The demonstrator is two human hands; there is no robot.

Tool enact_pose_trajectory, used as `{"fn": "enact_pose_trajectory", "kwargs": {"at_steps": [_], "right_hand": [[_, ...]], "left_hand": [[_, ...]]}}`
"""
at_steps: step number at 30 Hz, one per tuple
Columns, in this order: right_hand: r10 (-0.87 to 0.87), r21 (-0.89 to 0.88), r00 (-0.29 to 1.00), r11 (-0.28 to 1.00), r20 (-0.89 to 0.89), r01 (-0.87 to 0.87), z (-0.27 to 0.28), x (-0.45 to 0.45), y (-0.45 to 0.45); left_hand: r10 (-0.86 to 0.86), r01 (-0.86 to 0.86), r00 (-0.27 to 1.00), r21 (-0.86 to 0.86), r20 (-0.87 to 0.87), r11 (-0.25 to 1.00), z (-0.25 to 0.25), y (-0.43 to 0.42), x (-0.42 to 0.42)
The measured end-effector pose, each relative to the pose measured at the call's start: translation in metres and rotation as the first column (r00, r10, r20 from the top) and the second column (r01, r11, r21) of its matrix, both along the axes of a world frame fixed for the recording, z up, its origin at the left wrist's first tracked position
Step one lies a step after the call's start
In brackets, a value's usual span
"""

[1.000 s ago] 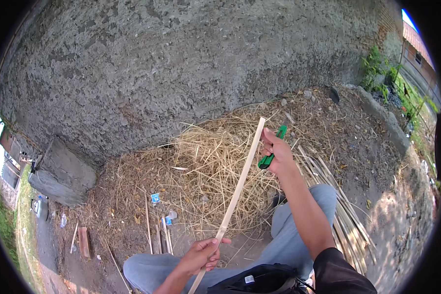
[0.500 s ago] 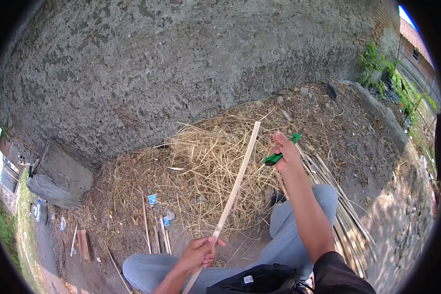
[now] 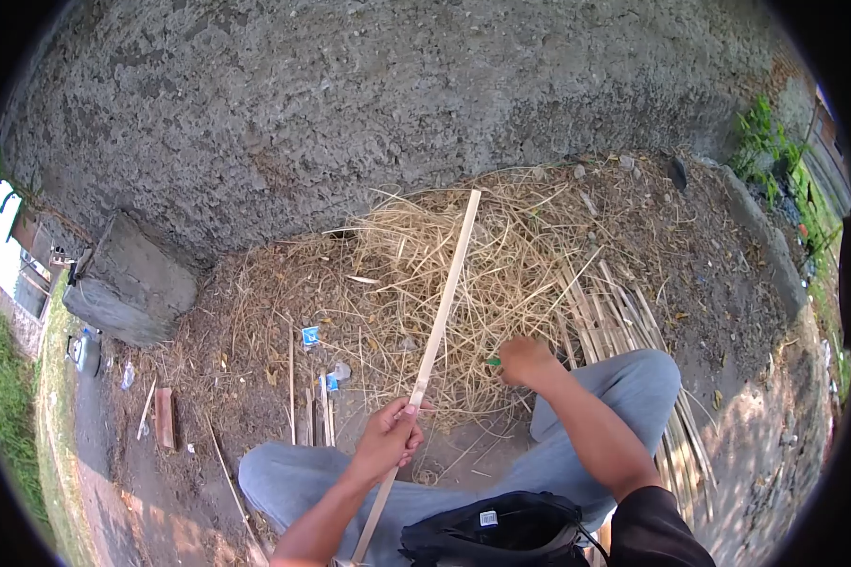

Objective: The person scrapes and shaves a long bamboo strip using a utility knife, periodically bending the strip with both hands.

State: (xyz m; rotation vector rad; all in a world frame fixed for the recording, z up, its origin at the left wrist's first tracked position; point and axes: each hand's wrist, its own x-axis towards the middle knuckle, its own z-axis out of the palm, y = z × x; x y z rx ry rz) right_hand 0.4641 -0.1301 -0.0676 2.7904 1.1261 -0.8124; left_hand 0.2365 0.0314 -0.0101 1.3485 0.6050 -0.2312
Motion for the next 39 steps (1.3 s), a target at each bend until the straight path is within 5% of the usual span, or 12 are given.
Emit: {"fn": "enact_pose_trajectory", "kwargs": {"at_steps": [4, 6, 7, 9, 15, 27, 31, 37, 39], "right_hand": [[0.002, 0.079, 0.998, 0.997, -0.060, 0.002, 0.038, -0.008, 0.000], [-0.091, 0.405, 0.995, 0.912, 0.045, 0.065, 0.053, -0.013, -0.001], [-0.084, 0.400, 0.995, 0.915, 0.046, 0.059, 0.051, -0.013, -0.001], [-0.209, 0.701, 0.958, 0.713, 0.195, 0.013, 0.050, -0.015, 0.002], [-0.270, 0.854, 0.959, 0.516, 0.084, 0.071, 0.052, -0.028, 0.009], [-0.180, 0.860, 0.933, 0.364, -0.313, 0.359, 0.051, -0.035, 0.018], [-0.178, 0.805, 0.938, 0.482, -0.298, 0.347, 0.062, -0.044, 0.018], [-0.112, 0.825, 0.945, 0.464, -0.307, 0.323, 0.046, -0.051, 0.020], [-0.070, 0.889, 0.953, 0.344, -0.296, 0.302, 0.044, -0.054, 0.023]], "left_hand": [[0.079, -0.079, 0.997, -0.020, -0.012, 0.997, 0.003, 0.000, 0.004], [0.090, -0.090, 0.996, -0.035, -0.001, 0.995, 0.005, 0.000, 0.004], [0.090, -0.090, 0.996, -0.034, 0.001, 0.995, 0.006, 0.000, 0.005], [0.099, -0.099, 0.995, -0.035, 0.005, 0.994, 0.006, 0.000, 0.004], [0.090, -0.089, 0.994, -0.016, 0.054, 0.996, 0.001, 0.001, 0.001], [0.106, -0.102, 0.990, -0.038, 0.095, 0.994, -0.002, 0.004, -0.008], [0.145, -0.141, 0.983, -0.044, 0.114, 0.989, -0.003, 0.005, -0.006], [0.201, -0.197, 0.969, -0.040, 0.141, 0.980, -0.003, 0.004, -0.006], [0.218, -0.216, 0.965, -0.033, 0.147, 0.976, -0.004, 0.003, -0.006]]}}
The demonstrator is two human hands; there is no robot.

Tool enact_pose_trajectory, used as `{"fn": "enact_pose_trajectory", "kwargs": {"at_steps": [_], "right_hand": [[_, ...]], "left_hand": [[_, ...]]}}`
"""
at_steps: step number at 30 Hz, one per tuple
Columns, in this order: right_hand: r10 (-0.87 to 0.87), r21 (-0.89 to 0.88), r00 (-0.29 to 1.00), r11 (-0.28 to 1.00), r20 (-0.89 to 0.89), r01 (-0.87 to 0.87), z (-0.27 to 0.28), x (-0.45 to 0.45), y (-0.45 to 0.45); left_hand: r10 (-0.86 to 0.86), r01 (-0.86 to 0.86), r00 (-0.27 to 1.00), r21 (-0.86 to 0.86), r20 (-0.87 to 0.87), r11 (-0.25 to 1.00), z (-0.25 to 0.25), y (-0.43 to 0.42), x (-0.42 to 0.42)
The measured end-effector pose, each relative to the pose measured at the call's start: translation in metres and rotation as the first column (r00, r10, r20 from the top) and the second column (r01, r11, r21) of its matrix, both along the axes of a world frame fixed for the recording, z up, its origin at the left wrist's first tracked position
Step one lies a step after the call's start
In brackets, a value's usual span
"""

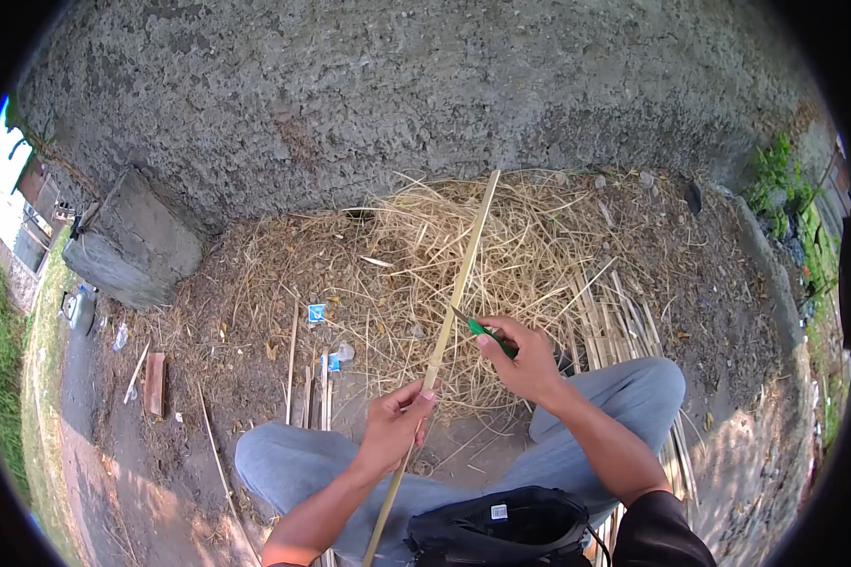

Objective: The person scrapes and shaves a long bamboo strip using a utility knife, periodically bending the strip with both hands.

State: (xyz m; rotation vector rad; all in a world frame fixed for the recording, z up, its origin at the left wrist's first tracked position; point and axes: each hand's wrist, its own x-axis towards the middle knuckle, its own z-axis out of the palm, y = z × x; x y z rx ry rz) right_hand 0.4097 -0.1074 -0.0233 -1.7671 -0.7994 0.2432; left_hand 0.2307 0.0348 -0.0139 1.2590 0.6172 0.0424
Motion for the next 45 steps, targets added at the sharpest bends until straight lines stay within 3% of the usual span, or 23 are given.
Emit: {"fn": "enact_pose_trajectory", "kwargs": {"at_steps": [4, 6, 10, 12, 15, 22, 27, 31, 35, 45], "right_hand": [[0.108, -0.078, 0.991, 0.992, 0.075, -0.103, 0.015, -0.008, -0.003], [0.167, 0.012, 0.972, 0.985, 0.164, -0.171, 0.009, -0.013, -0.002], [0.168, 0.017, 0.956, 0.984, 0.241, -0.177, 0.001, -0.019, 0.000], [0.166, -0.003, 0.929, 0.985, 0.332, -0.175, -0.001, -0.022, 0.001], [0.156, -0.093, 0.930, 0.987, 0.332, -0.132, 0.000, -0.026, 0.000], [0.139, -0.022, 0.927, 0.990, 0.349, -0.140, -0.011, -0.028, 0.006], [0.113, -0.039, 0.881, 0.994, 0.459, -0.106, -0.010, -0.032, 0.007], [0.071, 0.004, 0.859, 0.996, 0.507, -0.085, -0.002, -0.034, 0.007], [0.088, -0.082, 0.814, 0.995, 0.574, -0.050, 0.004, -0.032, 0.003], [0.023, -0.065, 0.800, 0.998, 0.599, 0.019, -0.004, -0.031, 0.012]], "left_hand": [[0.043, -0.043, 0.999, -0.004, 0.017, 0.999, -0.002, 0.000, 0.000], [0.049, -0.049, 0.999, -0.003, 0.010, 0.999, 0.004, -0.003, 0.001], [0.064, -0.064, 0.998, -0.019, -0.011, 0.998, 0.007, -0.003, 0.000], [0.073, -0.071, 0.997, -0.062, 0.020, 0.996, 0.006, -0.002, 0.000], [0.029, -0.028, 1.000, -0.068, 0.001, 0.997, 0.009, 0.000, -0.001], [0.016, -0.025, 0.997, -0.117, -0.076, 0.993, 0.018, -0.001, -0.002], [0.020, -0.032, 0.997, -0.150, -0.079, 0.988, 0.016, -0.001, -0.005], [0.007, -0.025, 0.998, -0.285, -0.066, 0.958, 0.023, -0.002, -0.008], [-0.015, -0.011, 0.998, -0.373, -0.065, 0.928, 0.026, 0.000, -0.010], [0.023, -0.044, 0.996, -0.255, -0.082, 0.966, 0.030, -0.002, -0.008]]}}
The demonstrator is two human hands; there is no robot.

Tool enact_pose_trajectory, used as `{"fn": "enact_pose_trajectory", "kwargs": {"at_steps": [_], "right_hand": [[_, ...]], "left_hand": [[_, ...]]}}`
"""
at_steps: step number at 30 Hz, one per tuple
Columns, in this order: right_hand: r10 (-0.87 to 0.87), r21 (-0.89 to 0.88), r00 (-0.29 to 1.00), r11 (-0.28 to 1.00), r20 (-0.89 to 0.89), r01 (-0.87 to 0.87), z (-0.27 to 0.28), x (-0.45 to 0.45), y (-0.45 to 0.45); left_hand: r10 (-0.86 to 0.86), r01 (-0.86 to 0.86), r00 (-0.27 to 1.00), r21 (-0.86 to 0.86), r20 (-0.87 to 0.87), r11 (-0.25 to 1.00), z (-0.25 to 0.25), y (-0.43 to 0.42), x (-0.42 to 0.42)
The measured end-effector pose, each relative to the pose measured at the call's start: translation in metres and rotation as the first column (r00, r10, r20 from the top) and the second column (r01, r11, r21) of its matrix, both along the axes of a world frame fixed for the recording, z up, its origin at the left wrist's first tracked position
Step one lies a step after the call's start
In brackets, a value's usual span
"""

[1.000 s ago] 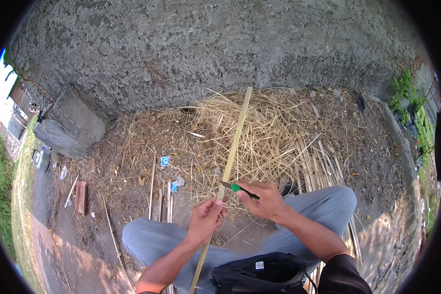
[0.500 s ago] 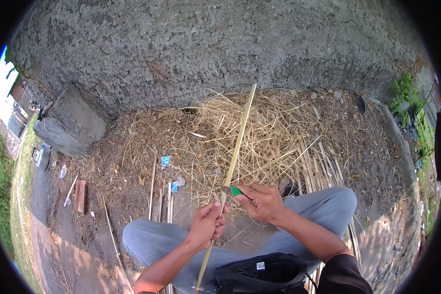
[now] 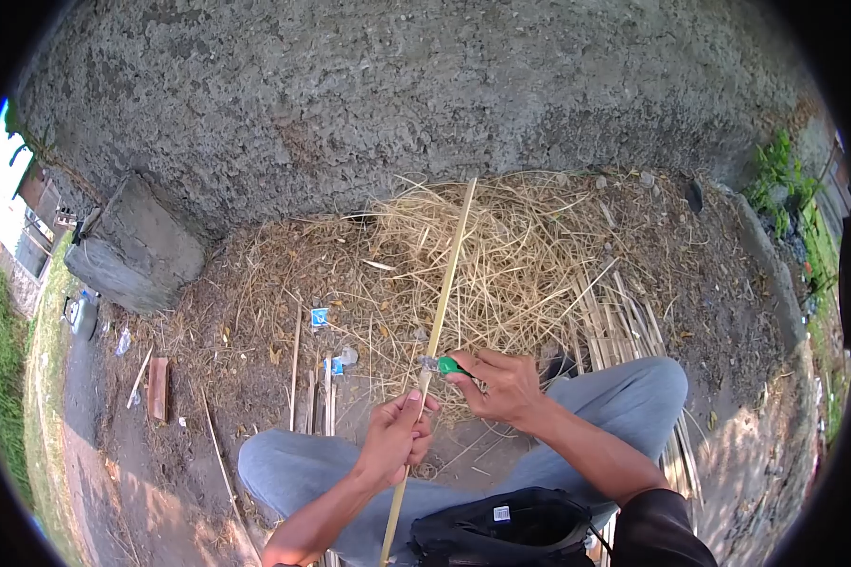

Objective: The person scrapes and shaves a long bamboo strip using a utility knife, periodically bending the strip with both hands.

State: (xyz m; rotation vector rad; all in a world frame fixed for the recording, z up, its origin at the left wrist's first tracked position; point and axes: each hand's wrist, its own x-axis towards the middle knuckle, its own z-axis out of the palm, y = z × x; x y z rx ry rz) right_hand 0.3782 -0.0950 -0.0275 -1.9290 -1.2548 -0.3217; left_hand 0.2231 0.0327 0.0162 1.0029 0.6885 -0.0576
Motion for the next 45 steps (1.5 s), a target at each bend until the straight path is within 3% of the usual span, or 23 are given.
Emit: {"fn": "enact_pose_trajectory", "kwargs": {"at_steps": [6, 12, 14, 20, 22, 23, 26, 27, 28, 30, 32, 34, 36, 38, 39, 41, 42, 44, 45], "right_hand": [[-0.150, 0.046, 0.988, 0.987, -0.030, 0.152, -0.009, 0.037, 0.005], [-0.180, 0.036, 0.983, 0.983, -0.049, 0.181, 0.004, 0.050, -0.008], [-0.336, -0.002, 0.937, 0.941, -0.093, 0.337, 0.005, 0.075, -0.012], [-0.302, 0.119, 0.947, 0.942, -0.112, 0.314, -0.005, 0.095, -0.019], [-0.356, 0.082, 0.889, 0.916, -0.289, 0.393, 0.000, 0.098, -0.017], [-0.419, -0.055, 0.860, 0.905, -0.293, 0.422, 0.006, 0.104, -0.021], [-0.470, -0.077, 0.781, 0.872, -0.412, 0.484, -0.013, 0.130, -0.024], [-0.503, -0.184, 0.708, 0.857, -0.495, 0.481, -0.015, 0.134, -0.022], [-0.503, -0.182, 0.708, 0.857, -0.496, 0.481, -0.022, 0.136, -0.020], [-0.513, -0.362, 0.591, 0.859, -0.623, 0.363, -0.038, 0.140, -0.011], [-0.512, -0.376, 0.578, 0.859, -0.636, 0.347, -0.054, 0.139, -0.003], [-0.515, -0.376, 0.768, 0.845, -0.381, 0.380, -0.059, 0.133, 0.001], [-0.519, -0.399, 0.744, 0.842, -0.421, 0.363, -0.065, 0.131, 0.000], [-0.568, -0.404, 0.763, 0.804, -0.309, 0.436, -0.073, 0.129, 0.002], [-0.567, -0.407, 0.763, 0.805, -0.311, 0.433, -0.090, 0.141, -0.005], [-0.682, -0.374, 0.596, 0.731, -0.424, 0.571, -0.134, 0.176, -0.025], [-0.680, -0.374, 0.589, 0.733, -0.437, 0.568, -0.132, 0.172, -0.021], [-0.610, -0.354, 0.558, 0.788, -0.563, 0.504, -0.121, 0.169, -0.016], [-0.582, -0.299, 0.606, 0.808, -0.542, 0.508, -0.118, 0.160, -0.007]], "left_hand": [[-0.015, 0.012, 0.999, -0.055, -0.051, 0.998, -0.006, -0.009, -0.005], [-0.116, 0.113, 0.992, -0.052, -0.054, 0.992, 0.001, -0.007, -0.013], [-0.166, 0.160, 0.981, -0.070, -0.104, 0.985, -0.005, -0.012, -0.027], [-0.215, 0.208, 0.975, -0.097, -0.062, 0.973, -0.008, -0.006, -0.043], [-0.214, 0.208, 0.973, -0.084, -0.080, 0.975, -0.010, -0.009, -0.051], [-0.209, 0.203, 0.974, -0.069, -0.088, 0.977, -0.011, -0.010, -0.054], [-0.214, 0.199, 0.970, -0.127, -0.112, 0.972, -0.015, -0.006, -0.061], [-0.217, 0.203, 0.970, -0.123, -0.109, 0.971, -0.019, -0.005, -0.059], [-0.203, 0.187, 0.968, -0.113, -0.147, 0.976, -0.025, -0.004, -0.058], [-0.177, 0.161, 0.968, -0.103, -0.178, 0.982, -0.031, -0.002, -0.056], [-0.181, 0.161, 0.962, -0.116, -0.202, 0.980, -0.033, 0.001, -0.057], [-0.175, 0.146, 0.961, -0.145, -0.214, 0.979, -0.036, 0.005, -0.060], [-0.170, 0.133, 0.961, -0.173, -0.219, 0.976, -0.040, 0.009, -0.061], [-0.171, 0.113, 0.961, -0.259, -0.216, 0.959, -0.044, 0.011, -0.061], [-0.170, 0.110, 0.961, -0.260, -0.219, 0.959, -0.042, 0.009, -0.063], [-0.183, 0.148, 0.963, -0.181, -0.196, 0.972, -0.035, 0.008, -0.066], [-0.184, 0.148, 0.960, -0.174, -0.209, 0.973, -0.036, 0.013, -0.066], [-0.025, -0.004, 0.982, -0.150, -0.190, 0.989, -0.050, 0.022, -0.060], [-0.048, 0.013, 0.985, -0.209, -0.163, 0.978, -0.057, 0.030, -0.059]]}}
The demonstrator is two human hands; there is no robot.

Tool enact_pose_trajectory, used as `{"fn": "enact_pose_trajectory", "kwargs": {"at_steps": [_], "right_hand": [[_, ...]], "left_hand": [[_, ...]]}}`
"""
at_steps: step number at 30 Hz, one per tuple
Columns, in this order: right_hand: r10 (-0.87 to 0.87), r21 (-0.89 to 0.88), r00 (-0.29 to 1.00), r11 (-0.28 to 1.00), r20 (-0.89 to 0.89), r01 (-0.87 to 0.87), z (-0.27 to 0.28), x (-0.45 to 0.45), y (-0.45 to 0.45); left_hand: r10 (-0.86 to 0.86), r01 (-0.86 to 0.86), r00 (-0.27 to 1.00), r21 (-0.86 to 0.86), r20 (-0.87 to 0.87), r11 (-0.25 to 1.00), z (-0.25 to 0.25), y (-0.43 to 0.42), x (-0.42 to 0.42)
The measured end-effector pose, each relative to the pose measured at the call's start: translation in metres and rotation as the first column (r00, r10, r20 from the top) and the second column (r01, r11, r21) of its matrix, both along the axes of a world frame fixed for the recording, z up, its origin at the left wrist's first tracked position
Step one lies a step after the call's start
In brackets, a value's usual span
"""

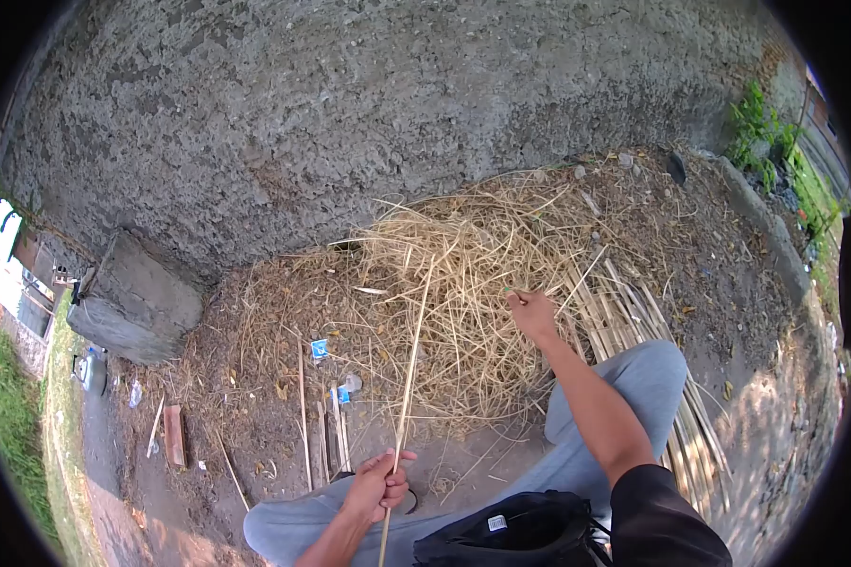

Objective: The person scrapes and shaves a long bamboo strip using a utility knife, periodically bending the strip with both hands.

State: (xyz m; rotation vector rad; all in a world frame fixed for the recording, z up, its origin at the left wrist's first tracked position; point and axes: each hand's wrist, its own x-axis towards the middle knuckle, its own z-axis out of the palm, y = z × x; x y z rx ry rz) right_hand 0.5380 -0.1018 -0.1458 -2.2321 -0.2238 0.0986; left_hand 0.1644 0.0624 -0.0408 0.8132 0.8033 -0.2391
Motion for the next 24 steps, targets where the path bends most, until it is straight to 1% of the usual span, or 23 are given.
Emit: {"fn": "enact_pose_trajectory", "kwargs": {"at_steps": [1, 3, 4, 5, 6, 7, 8, 10, 11, 13, 14, 15, 17, 18, 20, 21, 22, 23, 24], "right_hand": [[0.021, 0.026, 0.998, 0.999, 0.064, -0.023, 0.003, -0.009, 0.009], [0.147, 0.171, 0.969, 0.979, -0.199, -0.113, 0.045, -0.043, 0.021], [0.153, 0.172, 0.967, 0.978, -0.202, -0.119, 0.048, -0.052, 0.026], [0.223, 0.217, 0.957, 0.959, -0.187, -0.181, 0.051, -0.060, 0.029], [0.290, 0.263, 0.942, 0.934, -0.167, -0.241, 0.055, -0.068, 0.032], [0.292, 0.266, 0.942, 0.933, -0.164, -0.243, 0.060, -0.075, 0.033], [0.299, 0.308, 0.942, 0.920, -0.155, -0.242, 0.065, -0.082, 0.033], [0.319, 0.394, 0.940, 0.885, -0.124, -0.248, 0.072, -0.093, 0.031], [0.320, 0.390, 0.939, 0.886, -0.123, -0.251, 0.076, -0.098, 0.029], [0.374, 0.446, 0.910, 0.855, -0.179, -0.264, 0.086, -0.107, 0.024], [0.420, 0.379, 0.898, 0.858, -0.128, -0.347, 0.077, -0.107, 0.022], [0.422, 0.376, 0.898, 0.858, -0.127, -0.350, 0.083, -0.112, 0.020], [0.523, 0.162, 0.851, 0.843, -0.034, -0.512, 0.096, -0.123, 0.015], [0.524, 0.161, 0.851, 0.843, -0.033, -0.513, 0.099, -0.128, 0.013], [0.645, 0.027, 0.738, 0.749, 0.197, -0.662, 0.100, -0.137, 0.010], [0.648, 0.025, 0.736, 0.747, 0.196, -0.664, 0.099, -0.141, 0.009], [0.646, -0.016, 0.714, 0.744, 0.269, -0.668, 0.097, -0.145, 0.009], [0.644, -0.059, 0.685, 0.742, 0.340, -0.668, 0.096, -0.148, 0.009], [0.647, -0.063, 0.683, 0.740, 0.338, -0.670, 0.097, -0.150, 0.009]], "left_hand": [[0.017, -0.017, 1.000, -0.008, 0.005, 1.000, -0.001, 0.000, 0.005], [0.006, -0.006, 1.000, -0.013, -0.020, 1.000, 0.005, 0.001, 0.019], [-0.059, 0.059, 0.998, 0.053, 0.000, 0.997, 0.005, 0.001, 0.021], [-0.056, 0.056, 0.998, 0.055, -0.003, 0.997, 0.005, 0.000, 0.024], [-0.114, 0.112, 0.993, 0.126, 0.009, 0.986, 0.006, -0.002, 0.028], [-0.173, 0.167, 0.985, 0.199, 0.018, 0.966, 0.006, -0.003, 0.031], [-0.173, 0.166, 0.985, 0.202, 0.020, 0.965, 0.005, -0.004, 0.032], [-0.148, 0.131, 0.988, 0.280, 0.043, 0.951, 0.002, -0.006, 0.034], [-0.146, 0.128, 0.988, 0.277, 0.045, 0.952, 0.001, -0.007, 0.036], [-0.148, 0.139, 0.989, 0.362, -0.003, 0.922, 0.000, -0.008, 0.041], [-0.146, 0.136, 0.989, 0.360, -0.001, 0.923, -0.001, -0.008, 0.043], [-0.163, 0.151, 0.987, 0.392, -0.002, 0.907, -0.002, -0.009, 0.044], [-0.179, 0.163, 0.984, 0.424, -0.001, 0.891, -0.001, -0.010, 0.047], [-0.179, 0.157, 0.984, 0.431, 0.011, 0.888, 0.000, -0.011, 0.048], [-0.177, 0.150, 0.984, 0.436, 0.021, 0.887, 0.004, -0.011, 0.049], [-0.169, 0.141, 0.985, 0.411, 0.033, 0.901, 0.007, -0.011, 0.051], [-0.161, 0.132, 0.986, 0.384, 0.044, 0.914, 0.009, -0.010, 0.052], [-0.158, 0.129, 0.986, 0.381, 0.045, 0.916, 0.010, -0.010, 0.053], [-0.193, 0.157, 0.980, 0.420, 0.044, 0.894, 0.010, -0.011, 0.053]]}}
